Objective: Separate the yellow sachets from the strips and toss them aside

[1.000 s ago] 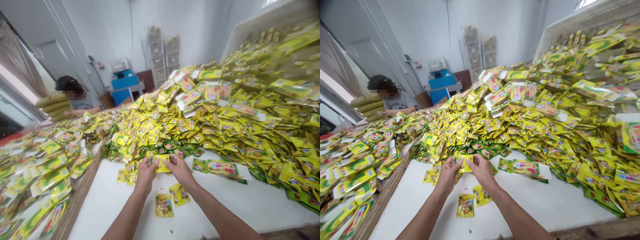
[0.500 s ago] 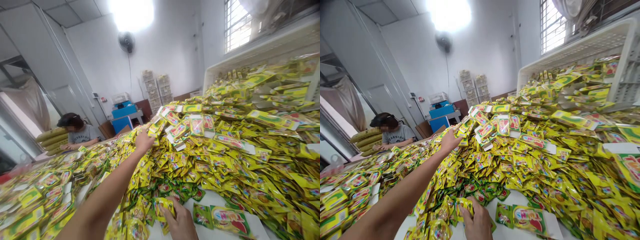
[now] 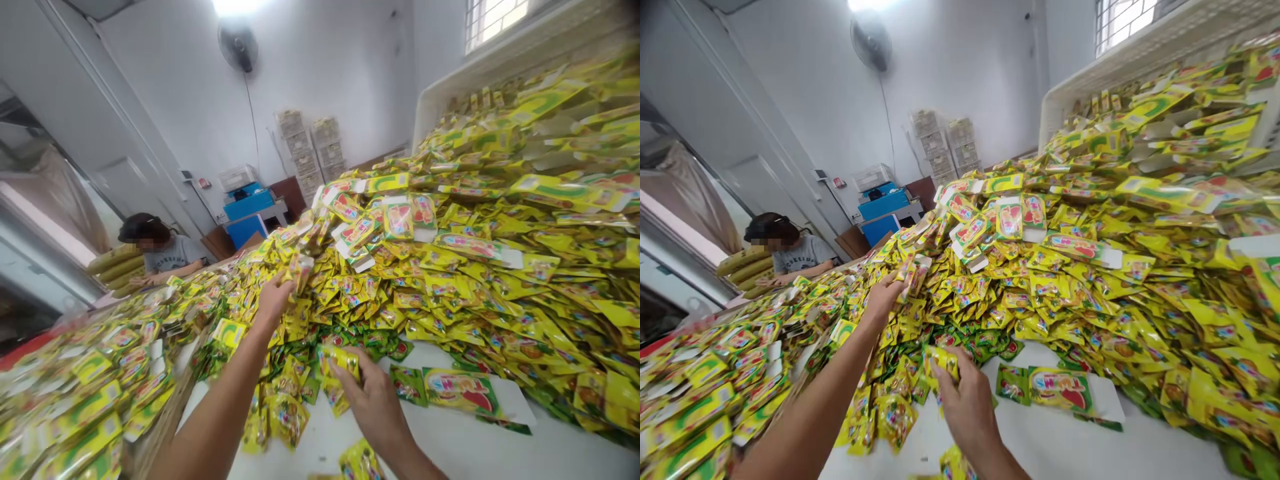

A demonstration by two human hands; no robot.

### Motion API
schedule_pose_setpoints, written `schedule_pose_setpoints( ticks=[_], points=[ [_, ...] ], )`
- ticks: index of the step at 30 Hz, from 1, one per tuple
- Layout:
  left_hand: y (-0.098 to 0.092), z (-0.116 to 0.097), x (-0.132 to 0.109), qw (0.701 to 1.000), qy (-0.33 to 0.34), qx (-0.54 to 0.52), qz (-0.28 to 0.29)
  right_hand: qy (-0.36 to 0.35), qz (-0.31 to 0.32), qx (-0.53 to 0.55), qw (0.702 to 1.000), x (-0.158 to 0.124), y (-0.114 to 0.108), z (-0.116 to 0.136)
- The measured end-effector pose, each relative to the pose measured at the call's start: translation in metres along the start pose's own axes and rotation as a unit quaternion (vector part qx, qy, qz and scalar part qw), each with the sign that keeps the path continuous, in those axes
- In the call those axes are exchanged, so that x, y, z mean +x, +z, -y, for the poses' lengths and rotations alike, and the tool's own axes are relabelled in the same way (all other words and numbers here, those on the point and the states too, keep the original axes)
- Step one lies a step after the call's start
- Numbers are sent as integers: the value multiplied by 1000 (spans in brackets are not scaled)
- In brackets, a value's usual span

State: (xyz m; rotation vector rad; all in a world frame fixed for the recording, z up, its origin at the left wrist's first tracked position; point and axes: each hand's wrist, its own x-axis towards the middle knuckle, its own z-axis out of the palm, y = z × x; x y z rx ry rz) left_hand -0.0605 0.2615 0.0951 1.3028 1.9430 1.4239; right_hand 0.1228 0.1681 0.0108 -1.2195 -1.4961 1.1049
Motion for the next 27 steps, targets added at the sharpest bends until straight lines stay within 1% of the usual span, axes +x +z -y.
schedule_pose_setpoints(
  ticks=[2,4,6,7,8,9,11,12,14,15,16,18,20,22,25,27],
  points=[
    [-23,22,-40,990,-74,-118,28,0,-3,4,1000,3,-4,3],
    [-38,44,-81,961,-157,-217,70,-1,9,7,1000,5,-3,2],
    [-43,65,-117,917,-240,-303,100,-3,39,-2,999,5,4,-2],
    [-44,74,-131,904,-266,-316,108,-4,62,-17,998,4,8,-4],
    [-43,83,-142,901,-278,-314,111,-6,83,-36,996,2,12,-7],
    [-42,92,-151,904,-277,-303,115,-10,103,-57,993,0,17,-10],
    [-41,104,-161,925,-254,-261,105,-21,133,-85,987,-4,24,-15],
    [-42,109,-163,938,-239,-237,86,-24,141,-81,986,-5,26,-17],
    [-48,112,-165,954,-212,-205,46,-9,139,-36,990,-4,28,-20],
    [-52,112,-165,958,-200,-201,35,5,128,2,992,-1,28,-21],
    [-56,111,-166,961,-185,-205,34,16,108,45,993,2,27,-21],
    [-62,107,-168,961,-155,-221,55,22,67,123,990,8,25,-21],
    [-63,103,-171,962,-132,-227,77,7,60,158,986,12,23,-20],
    [-62,102,-174,961,-121,-232,88,-7,89,132,987,12,21,-18],
    [-57,103,-175,959,-114,-244,81,-18,147,53,987,10,15,-14],
    [-55,105,-174,956,-123,-254,77,-28,157,-7,987,9,12,-13]
  ],
)
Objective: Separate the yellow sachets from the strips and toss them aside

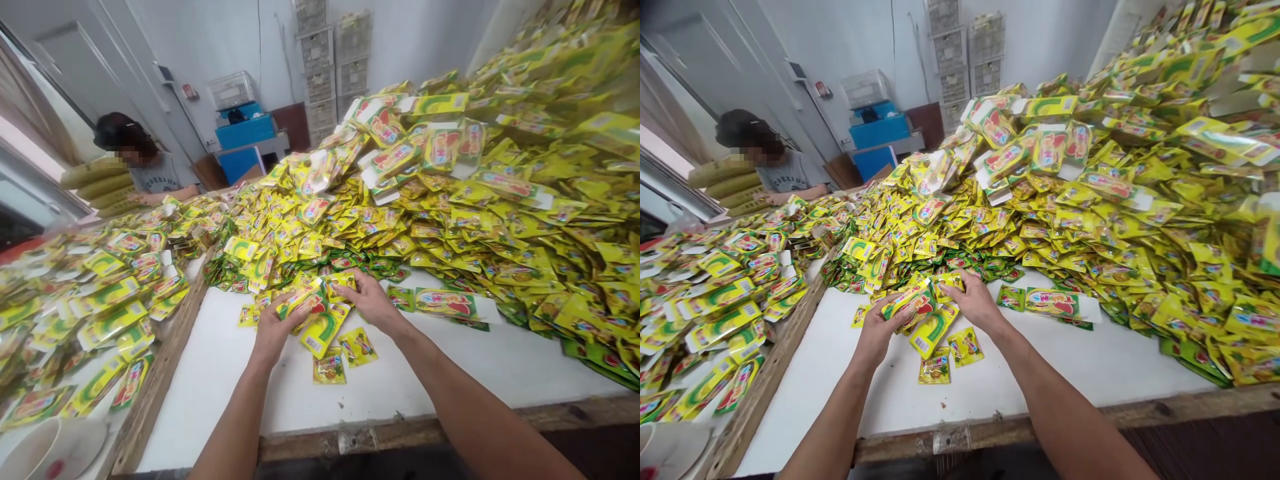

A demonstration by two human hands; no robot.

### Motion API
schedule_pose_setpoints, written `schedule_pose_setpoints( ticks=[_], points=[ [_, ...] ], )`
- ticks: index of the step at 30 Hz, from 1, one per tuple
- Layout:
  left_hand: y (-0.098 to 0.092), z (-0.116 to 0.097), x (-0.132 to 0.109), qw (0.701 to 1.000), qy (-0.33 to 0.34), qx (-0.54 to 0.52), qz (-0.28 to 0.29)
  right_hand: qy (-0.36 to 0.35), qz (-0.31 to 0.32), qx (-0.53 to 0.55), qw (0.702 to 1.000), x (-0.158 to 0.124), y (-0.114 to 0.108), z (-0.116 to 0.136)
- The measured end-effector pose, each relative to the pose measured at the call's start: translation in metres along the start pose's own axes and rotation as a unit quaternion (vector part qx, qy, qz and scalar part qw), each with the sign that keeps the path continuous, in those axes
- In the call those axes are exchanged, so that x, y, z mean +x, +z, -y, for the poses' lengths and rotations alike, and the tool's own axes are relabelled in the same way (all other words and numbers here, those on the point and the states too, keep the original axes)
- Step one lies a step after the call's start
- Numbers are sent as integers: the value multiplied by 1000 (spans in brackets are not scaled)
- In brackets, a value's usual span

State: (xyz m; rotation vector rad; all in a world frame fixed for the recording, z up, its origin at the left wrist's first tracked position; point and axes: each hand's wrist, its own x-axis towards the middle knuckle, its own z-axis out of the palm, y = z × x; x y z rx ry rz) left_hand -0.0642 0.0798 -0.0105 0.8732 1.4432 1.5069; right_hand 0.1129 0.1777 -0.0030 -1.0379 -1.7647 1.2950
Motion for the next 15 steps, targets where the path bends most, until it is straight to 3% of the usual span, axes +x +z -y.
schedule_pose_setpoints(
  ticks=[4,9,15],
  points=[
    [3,2,4,997,-40,-69,1,-21,-11,-71,997,1,-6,-2],
    [8,4,2,991,-58,-121,7,-9,18,-37,999,1,-5,-3],
    [5,-8,-6,990,-52,-93,93,-20,-83,-43,995,-3,7,-1]
  ],
)
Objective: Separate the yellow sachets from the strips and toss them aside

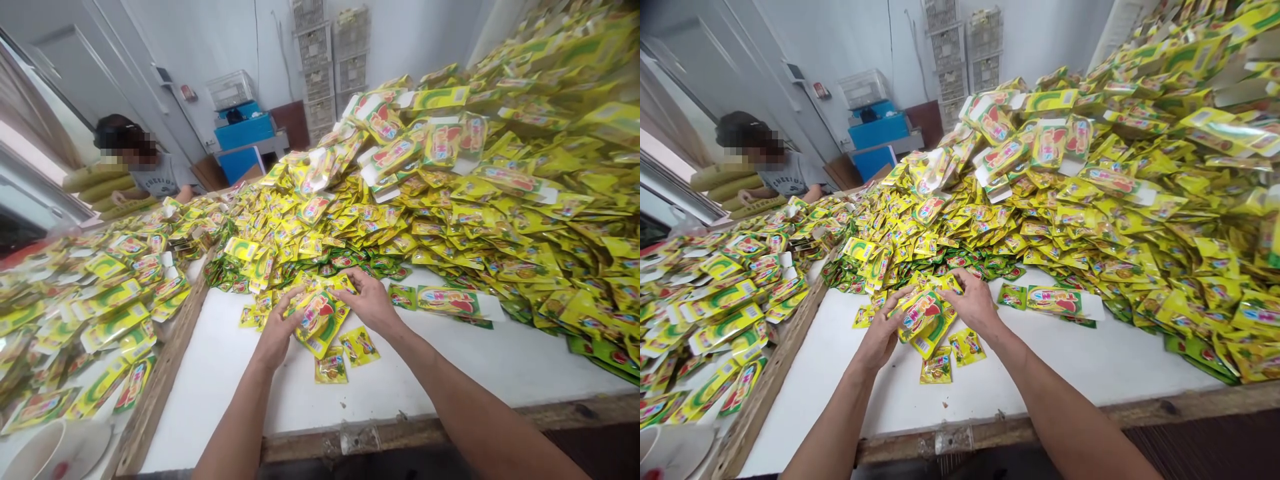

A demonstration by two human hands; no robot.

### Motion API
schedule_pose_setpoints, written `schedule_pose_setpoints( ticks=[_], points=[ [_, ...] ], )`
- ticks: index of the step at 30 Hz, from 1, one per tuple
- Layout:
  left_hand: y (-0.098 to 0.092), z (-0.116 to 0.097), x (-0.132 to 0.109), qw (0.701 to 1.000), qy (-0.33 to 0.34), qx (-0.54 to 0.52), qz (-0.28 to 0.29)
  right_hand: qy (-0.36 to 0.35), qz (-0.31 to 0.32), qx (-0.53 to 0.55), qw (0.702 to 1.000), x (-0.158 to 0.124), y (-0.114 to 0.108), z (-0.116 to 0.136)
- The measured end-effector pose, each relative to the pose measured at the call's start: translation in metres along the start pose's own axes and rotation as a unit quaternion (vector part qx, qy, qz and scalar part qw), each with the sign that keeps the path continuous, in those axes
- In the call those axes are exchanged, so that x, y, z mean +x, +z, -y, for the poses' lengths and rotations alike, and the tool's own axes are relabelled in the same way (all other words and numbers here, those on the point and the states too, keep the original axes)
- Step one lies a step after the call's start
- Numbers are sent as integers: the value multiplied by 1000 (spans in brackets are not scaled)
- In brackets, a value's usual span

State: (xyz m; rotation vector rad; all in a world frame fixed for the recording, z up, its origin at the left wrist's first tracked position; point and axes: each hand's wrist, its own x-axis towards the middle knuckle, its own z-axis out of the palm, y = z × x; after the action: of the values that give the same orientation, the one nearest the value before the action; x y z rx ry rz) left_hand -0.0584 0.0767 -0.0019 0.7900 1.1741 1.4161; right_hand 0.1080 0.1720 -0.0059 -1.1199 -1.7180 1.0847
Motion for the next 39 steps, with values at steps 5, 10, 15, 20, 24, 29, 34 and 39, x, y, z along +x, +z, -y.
schedule_pose_setpoints(
  ticks=[5,10,15,20,24,29,34,39],
  points=[
    [-3,1,0,998,-27,33,-36,4,29,90,995,-3,6,-1],
    [1,10,0,995,-28,-51,-86,20,55,76,995,-2,1,-2],
    [8,10,-4,994,-29,-77,-71,6,90,-5,996,-3,-2,6],
    [12,7,-1,993,-27,-77,-90,14,13,59,998,-5,5,6],
    [11,9,3,989,-12,-99,-107,-30,-13,35,999,-10,8,9],
    [3,10,4,985,-29,-128,-112,-62,-17,-23,998,-11,5,11],
    [0,10,1,983,-43,-158,-86,-62,-20,-17,998,-9,6,6],
    [2,10,1,979,-49,-161,-114,-57,-10,15,998,-13,14,5]
  ],
)
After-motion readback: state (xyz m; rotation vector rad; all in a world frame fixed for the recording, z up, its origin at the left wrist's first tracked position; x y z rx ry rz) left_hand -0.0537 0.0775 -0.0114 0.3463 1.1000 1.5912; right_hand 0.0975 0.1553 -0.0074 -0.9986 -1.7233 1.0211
